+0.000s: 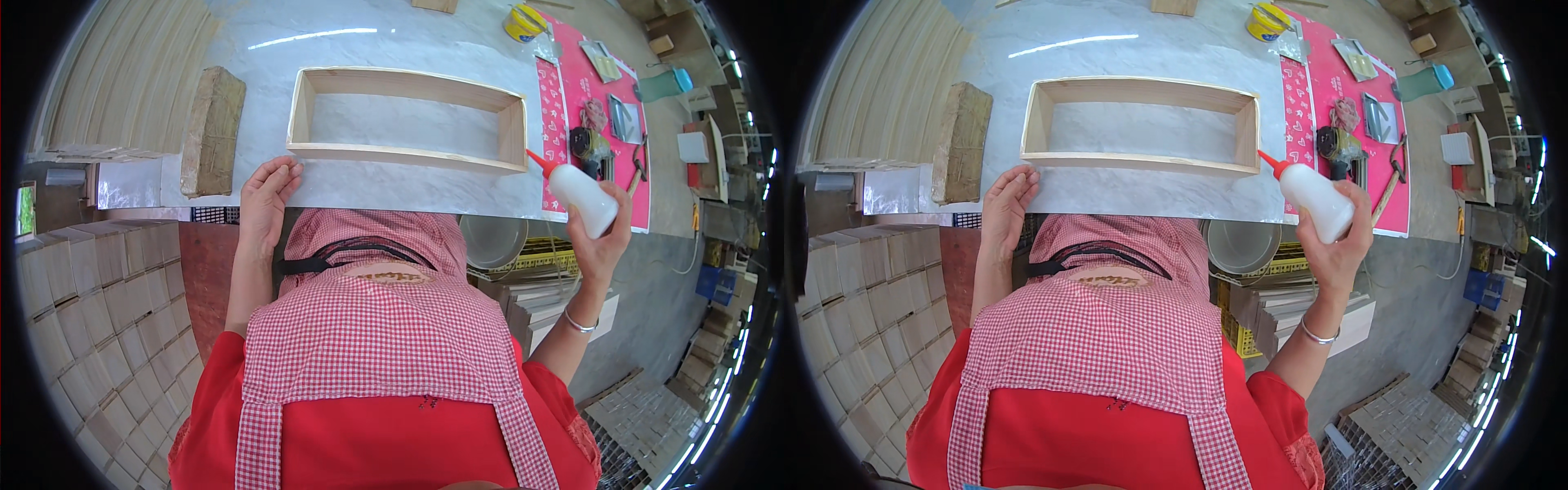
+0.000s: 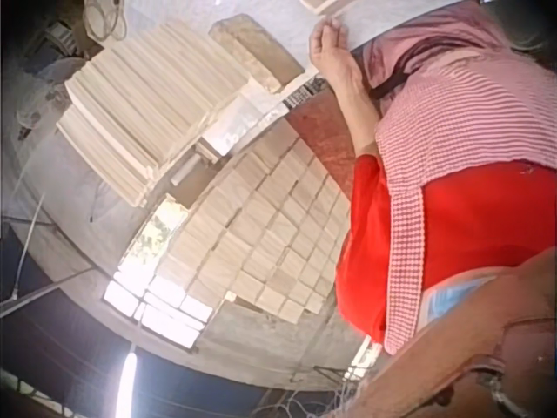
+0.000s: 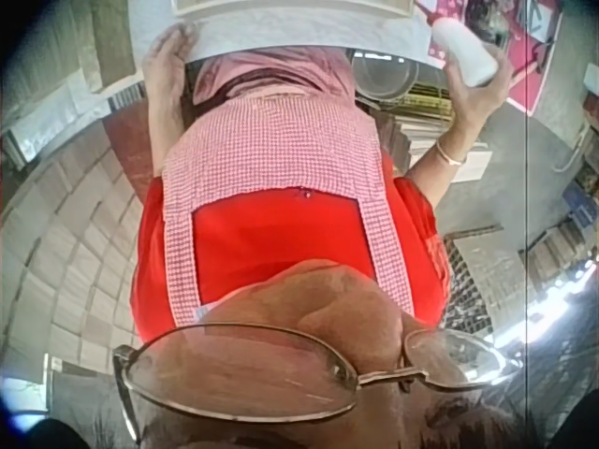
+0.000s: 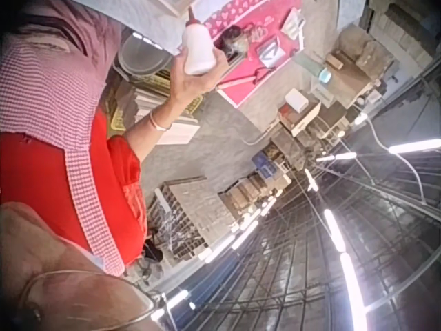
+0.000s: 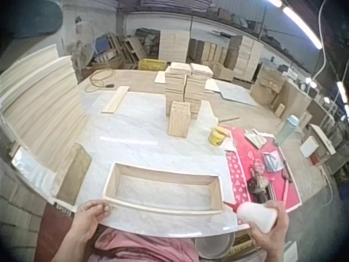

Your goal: Assembling small wooden boxes by applying glue and securing them with a nail gun and hammer.

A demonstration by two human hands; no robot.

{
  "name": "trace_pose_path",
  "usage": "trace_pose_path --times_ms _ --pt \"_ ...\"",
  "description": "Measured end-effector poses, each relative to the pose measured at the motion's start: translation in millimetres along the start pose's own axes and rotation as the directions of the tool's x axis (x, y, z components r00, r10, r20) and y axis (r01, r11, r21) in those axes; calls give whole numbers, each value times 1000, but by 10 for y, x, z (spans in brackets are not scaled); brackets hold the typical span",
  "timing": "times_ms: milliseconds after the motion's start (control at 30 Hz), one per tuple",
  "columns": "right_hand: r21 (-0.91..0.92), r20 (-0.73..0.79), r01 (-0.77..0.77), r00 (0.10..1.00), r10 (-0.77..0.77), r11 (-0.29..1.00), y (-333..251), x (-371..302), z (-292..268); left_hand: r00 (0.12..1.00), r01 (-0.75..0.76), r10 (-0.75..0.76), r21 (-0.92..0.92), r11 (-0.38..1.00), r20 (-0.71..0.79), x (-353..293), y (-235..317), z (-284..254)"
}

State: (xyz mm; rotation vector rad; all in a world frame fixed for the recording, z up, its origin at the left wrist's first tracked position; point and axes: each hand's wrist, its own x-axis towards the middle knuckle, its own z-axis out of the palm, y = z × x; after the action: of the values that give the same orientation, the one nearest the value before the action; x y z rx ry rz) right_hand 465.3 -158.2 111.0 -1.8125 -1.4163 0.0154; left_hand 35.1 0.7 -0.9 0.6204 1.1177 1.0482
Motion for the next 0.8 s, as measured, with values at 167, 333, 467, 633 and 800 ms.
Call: trace_pose_path --times_ms 167,333,467,633,800 --pt "97 -24 -61 998 63 993 -91 -206 -111 999 3 -3 4 1000 42 0 -12 5" --pt "764 -49 -4 997 65 645 -201 -142 46 999 -34 34 27 999 10 -32 -80 29" --pt "792 40 -55 998 38 608 -545 -36 714 995 -92 97 121 988 -38 -72 -57 -62" --pt "594 101 60 984 -149 802 -1072 155 1454 990 -85 95 99 991 -105 -175 0 -271" --pt "650 205 54 948 -243 758 -1366 266 1828 976 -82 85 23 996 -200 -277 -46 -429"
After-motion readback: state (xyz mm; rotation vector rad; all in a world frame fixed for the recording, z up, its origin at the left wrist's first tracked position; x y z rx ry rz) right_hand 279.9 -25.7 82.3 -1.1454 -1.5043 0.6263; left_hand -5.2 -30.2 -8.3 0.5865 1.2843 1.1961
